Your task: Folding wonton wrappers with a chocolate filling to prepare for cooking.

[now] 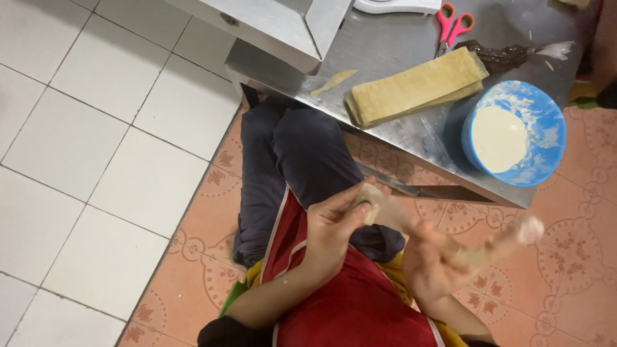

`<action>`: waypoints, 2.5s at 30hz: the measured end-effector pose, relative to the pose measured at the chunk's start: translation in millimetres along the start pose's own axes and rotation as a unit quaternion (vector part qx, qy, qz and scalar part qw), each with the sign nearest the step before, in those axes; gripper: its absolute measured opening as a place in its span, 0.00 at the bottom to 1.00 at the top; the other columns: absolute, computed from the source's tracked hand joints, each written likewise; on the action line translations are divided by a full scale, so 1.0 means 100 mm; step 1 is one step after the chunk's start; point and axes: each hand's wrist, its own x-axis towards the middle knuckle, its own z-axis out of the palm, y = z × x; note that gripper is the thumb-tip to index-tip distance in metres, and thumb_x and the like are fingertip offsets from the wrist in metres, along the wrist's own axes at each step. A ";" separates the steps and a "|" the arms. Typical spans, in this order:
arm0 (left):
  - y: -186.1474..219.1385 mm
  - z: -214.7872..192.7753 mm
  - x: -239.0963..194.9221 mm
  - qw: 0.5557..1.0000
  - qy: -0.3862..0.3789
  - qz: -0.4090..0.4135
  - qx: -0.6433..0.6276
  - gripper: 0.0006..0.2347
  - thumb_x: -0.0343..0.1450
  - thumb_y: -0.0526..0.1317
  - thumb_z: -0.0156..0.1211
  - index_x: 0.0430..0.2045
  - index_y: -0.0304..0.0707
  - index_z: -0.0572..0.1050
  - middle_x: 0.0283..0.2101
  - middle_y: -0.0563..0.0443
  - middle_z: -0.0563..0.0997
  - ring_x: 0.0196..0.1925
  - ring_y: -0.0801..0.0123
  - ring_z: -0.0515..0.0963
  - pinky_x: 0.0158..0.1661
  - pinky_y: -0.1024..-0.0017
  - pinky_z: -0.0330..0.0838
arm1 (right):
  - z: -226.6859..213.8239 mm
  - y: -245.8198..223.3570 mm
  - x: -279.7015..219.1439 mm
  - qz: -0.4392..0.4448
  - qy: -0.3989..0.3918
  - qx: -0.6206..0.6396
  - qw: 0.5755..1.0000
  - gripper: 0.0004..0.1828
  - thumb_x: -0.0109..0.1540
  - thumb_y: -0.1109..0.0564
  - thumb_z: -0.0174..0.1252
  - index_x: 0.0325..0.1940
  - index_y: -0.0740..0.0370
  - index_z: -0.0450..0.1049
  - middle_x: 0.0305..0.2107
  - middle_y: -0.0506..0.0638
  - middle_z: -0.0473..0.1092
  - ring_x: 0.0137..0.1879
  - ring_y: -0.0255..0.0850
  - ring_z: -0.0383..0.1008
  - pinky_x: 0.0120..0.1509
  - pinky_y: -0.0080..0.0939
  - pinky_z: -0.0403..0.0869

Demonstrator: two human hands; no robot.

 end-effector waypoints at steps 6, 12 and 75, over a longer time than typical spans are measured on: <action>0.27 0.10 0.03 0.972 -0.069 -0.125 -0.186 0.23 0.81 0.39 0.39 0.71 0.27 0.56 0.72 0.37 0.66 0.74 0.61 0.68 0.70 0.69 0.64 | 0.14 -0.25 0.30 -0.052 -0.381 -0.490 0.782 0.50 0.54 0.61 0.65 0.77 0.43 0.53 0.51 0.60 0.78 0.61 0.55 0.77 0.65 0.54 0.77; 0.24 0.07 0.01 0.987 -0.150 -0.046 0.042 0.24 0.80 0.31 0.44 0.74 0.23 0.51 0.77 0.38 0.61 0.77 0.61 0.63 0.73 0.69 0.57 | 0.22 -0.24 0.49 -0.097 -0.231 -0.153 0.956 0.45 0.70 0.71 0.51 0.84 0.55 0.34 0.53 0.59 0.78 0.61 0.51 0.79 0.69 0.56 0.76; 0.17 -0.11 0.09 0.853 -0.201 0.270 0.399 0.19 0.75 0.43 0.59 0.57 0.28 0.73 0.71 0.20 0.56 0.78 0.37 0.49 0.76 0.52 0.38 | 0.64 -0.28 0.66 0.282 -0.066 0.142 0.947 0.39 0.71 0.71 0.54 0.83 0.71 0.45 0.66 0.68 0.58 0.67 0.51 0.70 0.72 0.48 0.73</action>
